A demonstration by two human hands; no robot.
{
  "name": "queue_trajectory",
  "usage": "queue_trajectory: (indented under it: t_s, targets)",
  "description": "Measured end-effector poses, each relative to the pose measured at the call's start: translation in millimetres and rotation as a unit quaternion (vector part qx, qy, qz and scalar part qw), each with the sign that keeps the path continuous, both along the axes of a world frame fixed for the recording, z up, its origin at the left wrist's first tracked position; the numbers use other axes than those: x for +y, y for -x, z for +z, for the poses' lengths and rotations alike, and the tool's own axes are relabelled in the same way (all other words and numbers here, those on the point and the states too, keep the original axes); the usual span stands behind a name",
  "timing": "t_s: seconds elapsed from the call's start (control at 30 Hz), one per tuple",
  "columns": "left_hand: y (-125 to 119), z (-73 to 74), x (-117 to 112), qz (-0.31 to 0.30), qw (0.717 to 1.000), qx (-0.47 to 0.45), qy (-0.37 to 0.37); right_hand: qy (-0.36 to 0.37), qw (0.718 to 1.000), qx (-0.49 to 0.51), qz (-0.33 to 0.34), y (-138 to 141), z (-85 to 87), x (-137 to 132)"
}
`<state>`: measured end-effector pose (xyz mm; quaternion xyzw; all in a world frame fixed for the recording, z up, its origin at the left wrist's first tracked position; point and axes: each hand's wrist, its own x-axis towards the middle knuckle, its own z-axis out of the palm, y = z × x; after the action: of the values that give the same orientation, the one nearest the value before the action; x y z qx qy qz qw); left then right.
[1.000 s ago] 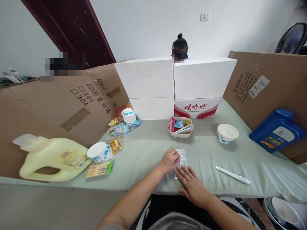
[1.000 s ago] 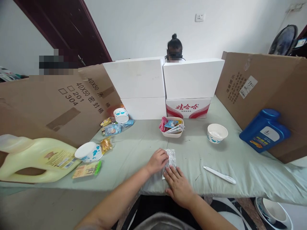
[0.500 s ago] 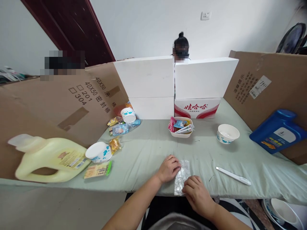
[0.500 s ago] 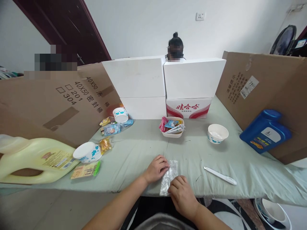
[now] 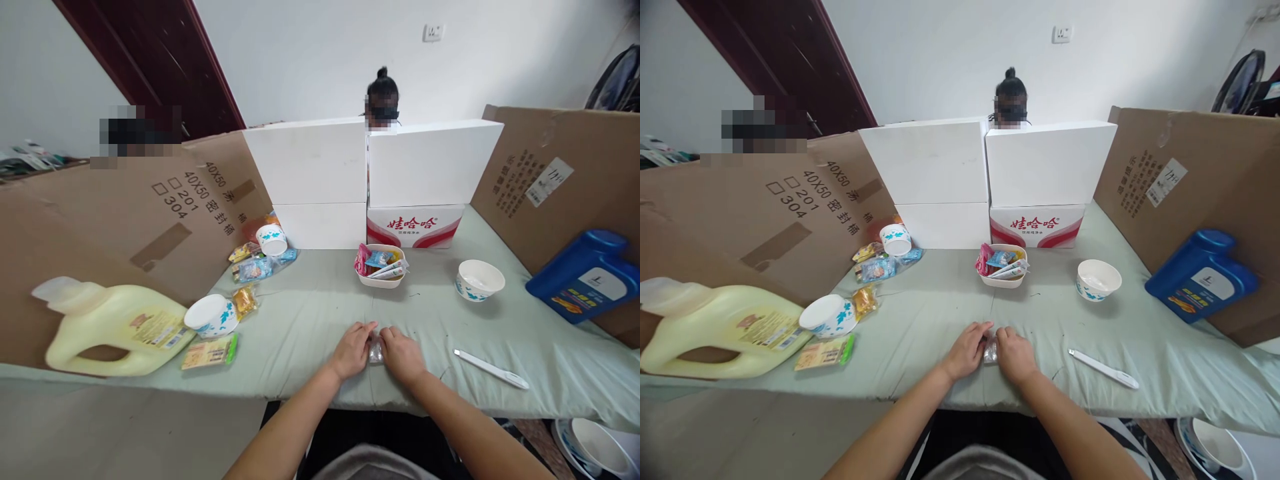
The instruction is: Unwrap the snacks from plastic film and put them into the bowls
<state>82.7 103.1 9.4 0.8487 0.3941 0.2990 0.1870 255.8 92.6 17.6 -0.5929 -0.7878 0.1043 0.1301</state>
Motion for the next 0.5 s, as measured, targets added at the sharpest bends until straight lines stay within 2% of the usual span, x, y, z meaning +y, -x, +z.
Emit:
queue_trajectory:
  t_s: [0.13, 0.27, 0.33, 0.43, 0.5]
  targets:
    - [-2, 8.0, -2, 0.004, 1.0, -0.012, -0.009, -0.022, 0.999, -0.036, 0.0, 5, -4.8, -5]
    - [-6, 8.1, -3, 0.082, 0.996, 0.022, -0.035, -0.048, 0.997, -0.053, -0.005, 3, -3.0, -5]
    - [-7, 6.4, -3, 0.098, 0.994, 0.035, -0.042, -0.067, 0.996, -0.059, -0.017, -4, 0.6, -4]
    - [-8, 5.5, -1, 0.091, 0.994, 0.037, -0.041, -0.123, 0.989, -0.061, -0.054, -19, 7.2, -2]
    - [-8, 6.1, -1, 0.085, 0.995, 0.034, -0.035, -0.18, 0.981, -0.052, -0.043, -26, 8.7, -3]
